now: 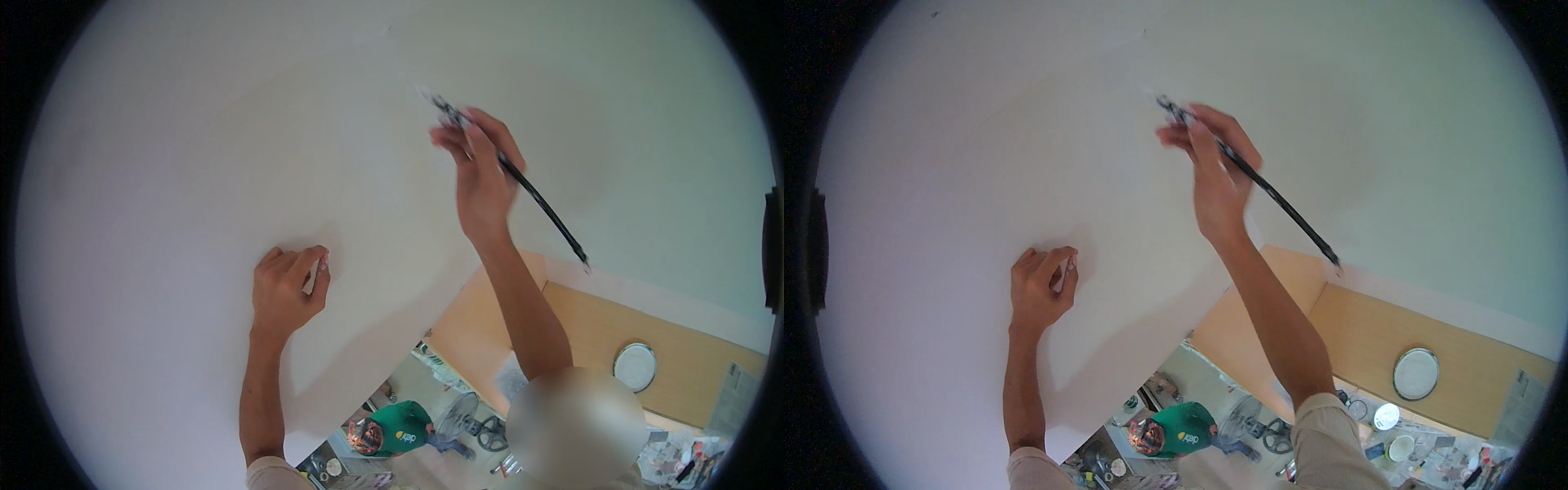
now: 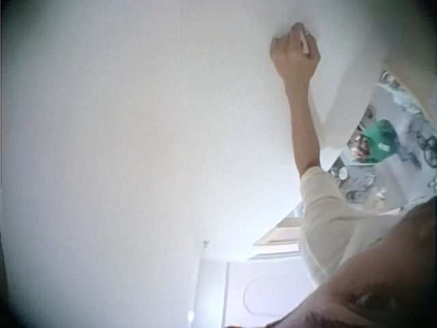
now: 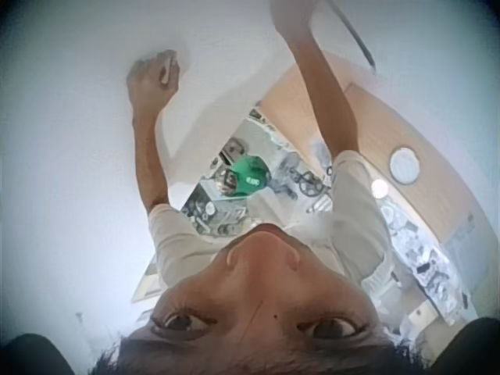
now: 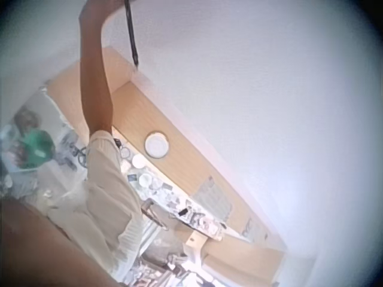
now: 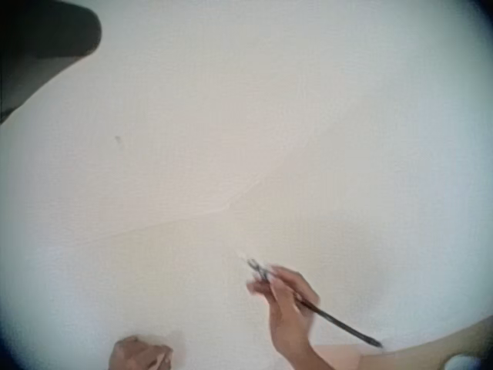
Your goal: The person paints a ceiling using a brush, repeatedly dipping it into a paint can and applying paint in long strokes. They reposition a ladder and adjust their stance to reach different sections of the ceiling.
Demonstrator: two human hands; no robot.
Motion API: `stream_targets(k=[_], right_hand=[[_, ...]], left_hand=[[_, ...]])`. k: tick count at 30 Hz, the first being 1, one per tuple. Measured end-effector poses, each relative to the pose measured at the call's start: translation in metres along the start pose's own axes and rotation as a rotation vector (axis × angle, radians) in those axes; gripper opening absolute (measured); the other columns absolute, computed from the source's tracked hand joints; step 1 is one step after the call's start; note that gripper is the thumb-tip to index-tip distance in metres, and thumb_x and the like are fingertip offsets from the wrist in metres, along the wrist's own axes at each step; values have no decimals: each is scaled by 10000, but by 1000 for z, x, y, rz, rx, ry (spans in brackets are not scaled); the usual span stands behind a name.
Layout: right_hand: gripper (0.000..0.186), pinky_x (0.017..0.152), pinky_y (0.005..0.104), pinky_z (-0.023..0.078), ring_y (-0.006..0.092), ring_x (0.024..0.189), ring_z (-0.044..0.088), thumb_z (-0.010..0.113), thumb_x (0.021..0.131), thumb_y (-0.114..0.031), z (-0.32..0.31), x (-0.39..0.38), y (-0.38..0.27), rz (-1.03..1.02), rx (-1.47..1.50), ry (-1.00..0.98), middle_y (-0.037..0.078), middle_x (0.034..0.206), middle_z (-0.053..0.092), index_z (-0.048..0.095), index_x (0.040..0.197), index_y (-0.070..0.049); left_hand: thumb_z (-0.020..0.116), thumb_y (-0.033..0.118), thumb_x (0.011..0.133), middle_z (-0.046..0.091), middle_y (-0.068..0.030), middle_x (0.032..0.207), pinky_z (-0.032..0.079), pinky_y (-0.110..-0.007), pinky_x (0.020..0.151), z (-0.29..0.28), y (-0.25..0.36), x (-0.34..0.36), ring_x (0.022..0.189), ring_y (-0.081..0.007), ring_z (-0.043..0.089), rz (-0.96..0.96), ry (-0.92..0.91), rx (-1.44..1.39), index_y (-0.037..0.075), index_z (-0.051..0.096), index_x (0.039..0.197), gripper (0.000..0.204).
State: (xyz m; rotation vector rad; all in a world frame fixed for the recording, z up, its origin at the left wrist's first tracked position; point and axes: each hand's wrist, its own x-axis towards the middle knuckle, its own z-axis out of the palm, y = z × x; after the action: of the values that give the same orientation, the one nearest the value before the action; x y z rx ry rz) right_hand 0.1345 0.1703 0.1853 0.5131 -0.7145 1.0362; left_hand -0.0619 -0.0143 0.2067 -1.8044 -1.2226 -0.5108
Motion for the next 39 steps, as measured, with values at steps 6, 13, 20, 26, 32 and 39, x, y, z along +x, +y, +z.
stream_targets(k=[6,13,20,26,32,39], right_hand=[[231,847,346,577,234,941,692,570,975,-93,30,66,84,-20,87,143,150,998,674,631,1113,82],[237,861,319,567,210,966,687,571,964,-95,53,86,123,-112,73,195,141,1010,676,633,1107,83],[238,767,240,506,112,845,638,595,951,-111,57,94,129,-140,14,237,96,948,711,652,1098,68],[277,742,300,482,129,784,599,606,977,-188,59,89,116,-40,-293,188,95,995,724,686,1132,28],[333,821,280,472,136,827,585,577,1001,-214,53,89,117,-82,-266,230,124,1055,716,657,1206,37],[339,809,288,477,136,832,583,556,1015,-222,54,93,109,-8,-358,43,127,1045,712,651,1210,38]], left_hand=[[672,1,775,436,18,487,315,-294,524,-2,5,17,416,-125,360,-10,-19,13,81,669,843,105],[668,-10,765,425,22,483,300,-291,519,-2,3,18,414,-119,353,-27,-15,39,84,677,849,126],[672,-13,757,419,28,474,290,-283,506,-3,10,25,407,-109,347,-45,-27,93,85,680,842,130],[673,-12,749,445,27,478,299,-279,501,-2,12,27,412,-110,373,-52,-30,119,85,686,832,128],[678,6,752,468,25,479,307,-277,492,-4,12,30,416,-112,410,-60,-61,157,94,682,821,112],[671,-4,753,430,28,472,290,-279,495,-1,11,32,411,-112,370,-44,-51,155,87,682,817,112]])
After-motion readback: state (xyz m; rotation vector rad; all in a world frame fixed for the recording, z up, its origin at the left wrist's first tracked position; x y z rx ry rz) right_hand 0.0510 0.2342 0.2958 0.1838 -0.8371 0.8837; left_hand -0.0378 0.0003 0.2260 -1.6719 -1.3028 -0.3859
